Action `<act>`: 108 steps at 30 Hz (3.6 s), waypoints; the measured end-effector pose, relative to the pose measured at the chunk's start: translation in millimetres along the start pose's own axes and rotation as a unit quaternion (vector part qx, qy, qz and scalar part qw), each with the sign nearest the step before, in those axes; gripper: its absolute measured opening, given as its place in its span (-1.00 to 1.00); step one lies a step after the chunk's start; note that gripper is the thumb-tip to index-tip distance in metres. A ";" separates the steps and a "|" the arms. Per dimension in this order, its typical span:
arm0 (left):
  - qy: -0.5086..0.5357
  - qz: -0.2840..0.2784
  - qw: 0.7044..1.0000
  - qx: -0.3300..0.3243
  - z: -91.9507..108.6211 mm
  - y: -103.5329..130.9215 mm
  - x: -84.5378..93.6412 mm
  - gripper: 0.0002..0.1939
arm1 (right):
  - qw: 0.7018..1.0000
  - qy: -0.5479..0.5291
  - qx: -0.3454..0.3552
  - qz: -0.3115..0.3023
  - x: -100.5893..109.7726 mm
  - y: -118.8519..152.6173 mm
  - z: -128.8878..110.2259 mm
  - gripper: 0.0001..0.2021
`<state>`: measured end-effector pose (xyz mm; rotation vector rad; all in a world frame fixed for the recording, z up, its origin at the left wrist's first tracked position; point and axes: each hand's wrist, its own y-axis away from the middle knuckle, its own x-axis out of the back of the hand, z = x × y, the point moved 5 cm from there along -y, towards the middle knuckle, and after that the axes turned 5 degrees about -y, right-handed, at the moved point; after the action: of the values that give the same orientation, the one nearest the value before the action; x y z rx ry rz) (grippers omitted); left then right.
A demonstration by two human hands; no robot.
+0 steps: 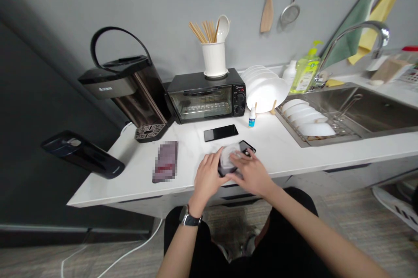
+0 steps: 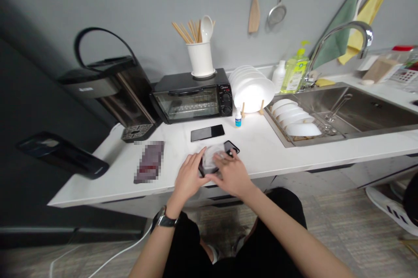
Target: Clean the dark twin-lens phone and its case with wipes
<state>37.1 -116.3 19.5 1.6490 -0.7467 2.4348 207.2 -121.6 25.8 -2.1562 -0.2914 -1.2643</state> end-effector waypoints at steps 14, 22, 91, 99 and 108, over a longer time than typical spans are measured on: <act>0.004 0.005 1.000 0.009 -1.4 -1.0 -0.6 -0.03 | 1.000 -0.018 0.013 -0.022 -7.9 1.2 -1.0 -0.48; 0.009 0.001 1.000 0.009 -0.2 -0.8 0.5 -0.04 | 0.998 -0.028 0.046 -0.045 -8.7 8.2 -3.4 -0.39; 0.009 0.000 1.000 0.011 -0.1 -0.4 -1.6 0.00 | 0.999 -0.033 0.031 -0.019 -15.2 7.1 -22.5 -0.47; 0.001 0.010 1.000 0.021 1.1 0.0 -0.6 -0.01 | 0.995 0.063 -0.057 0.044 -1.1 0.2 7.4 -0.46; -0.013 0.017 1.000 0.021 2.1 1.5 0.2 -0.03 | 0.994 0.047 -0.081 0.055 0.9 -3.1 9.3 -0.55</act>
<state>38.3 -118.6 19.8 1.7007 -0.7371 2.4729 212.8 -113.6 24.5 -2.2052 -0.0313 -1.3615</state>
